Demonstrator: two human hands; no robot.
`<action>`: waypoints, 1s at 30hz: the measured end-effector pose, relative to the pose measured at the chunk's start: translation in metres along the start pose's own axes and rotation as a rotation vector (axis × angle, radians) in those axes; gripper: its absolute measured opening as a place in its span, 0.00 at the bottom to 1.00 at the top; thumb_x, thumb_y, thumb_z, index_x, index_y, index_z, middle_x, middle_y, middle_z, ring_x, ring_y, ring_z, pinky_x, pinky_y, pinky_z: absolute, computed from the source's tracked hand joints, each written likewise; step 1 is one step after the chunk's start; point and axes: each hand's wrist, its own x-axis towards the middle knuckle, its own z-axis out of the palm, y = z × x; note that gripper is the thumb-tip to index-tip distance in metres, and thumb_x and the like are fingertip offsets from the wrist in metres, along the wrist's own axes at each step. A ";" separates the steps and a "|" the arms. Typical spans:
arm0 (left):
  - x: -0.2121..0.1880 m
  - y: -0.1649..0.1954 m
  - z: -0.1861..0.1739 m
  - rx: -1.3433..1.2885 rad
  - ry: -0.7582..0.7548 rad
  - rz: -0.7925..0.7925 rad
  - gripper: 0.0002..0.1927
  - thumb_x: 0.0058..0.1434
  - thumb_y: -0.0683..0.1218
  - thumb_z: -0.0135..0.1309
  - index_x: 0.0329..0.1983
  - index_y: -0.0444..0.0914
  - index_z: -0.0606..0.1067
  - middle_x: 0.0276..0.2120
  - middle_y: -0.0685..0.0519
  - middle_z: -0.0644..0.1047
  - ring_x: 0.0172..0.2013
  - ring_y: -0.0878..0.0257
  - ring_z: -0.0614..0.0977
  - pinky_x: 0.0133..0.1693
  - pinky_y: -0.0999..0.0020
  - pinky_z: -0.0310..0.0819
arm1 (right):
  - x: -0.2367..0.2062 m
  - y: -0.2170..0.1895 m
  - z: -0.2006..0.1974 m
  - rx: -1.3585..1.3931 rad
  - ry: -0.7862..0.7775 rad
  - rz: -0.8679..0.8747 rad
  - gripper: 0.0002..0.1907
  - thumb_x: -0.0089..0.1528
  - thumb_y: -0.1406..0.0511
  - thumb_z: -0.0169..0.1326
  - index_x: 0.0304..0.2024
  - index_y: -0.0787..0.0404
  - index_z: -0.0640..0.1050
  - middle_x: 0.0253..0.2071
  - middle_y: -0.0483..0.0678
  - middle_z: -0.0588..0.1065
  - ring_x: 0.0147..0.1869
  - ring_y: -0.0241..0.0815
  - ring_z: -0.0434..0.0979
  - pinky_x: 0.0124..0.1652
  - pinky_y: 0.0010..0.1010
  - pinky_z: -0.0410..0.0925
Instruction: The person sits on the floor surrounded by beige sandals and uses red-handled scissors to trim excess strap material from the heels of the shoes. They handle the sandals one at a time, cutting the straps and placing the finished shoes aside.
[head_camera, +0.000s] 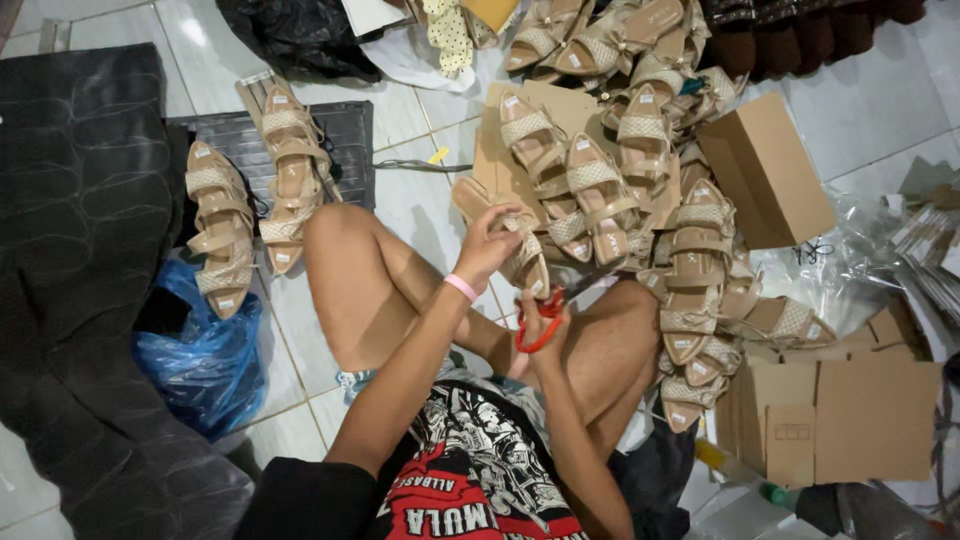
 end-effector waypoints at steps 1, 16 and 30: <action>0.001 0.000 -0.002 0.017 -0.012 0.021 0.33 0.59 0.33 0.58 0.68 0.40 0.70 0.39 0.54 0.77 0.37 0.69 0.75 0.40 0.75 0.72 | 0.001 0.001 -0.002 0.017 -0.021 -0.010 0.12 0.65 0.66 0.60 0.45 0.66 0.73 0.36 0.49 0.77 0.36 0.38 0.79 0.35 0.30 0.72; -0.057 0.046 0.021 0.553 0.376 0.566 0.12 0.61 0.39 0.59 0.47 0.37 0.83 0.40 0.48 0.84 0.38 0.61 0.87 0.43 0.70 0.79 | -0.019 -0.032 -0.039 -0.007 -0.412 0.222 0.20 0.69 0.51 0.40 0.41 0.61 0.71 0.24 0.40 0.66 0.24 0.30 0.63 0.23 0.23 0.60; -0.092 0.075 0.033 0.537 0.390 0.529 0.07 0.62 0.40 0.62 0.43 0.35 0.82 0.35 0.47 0.80 0.32 0.57 0.82 0.36 0.67 0.75 | -0.024 -0.109 -0.020 -0.736 -0.434 -0.181 0.17 0.67 0.60 0.37 0.40 0.64 0.74 0.31 0.58 0.75 0.34 0.58 0.76 0.38 0.44 0.69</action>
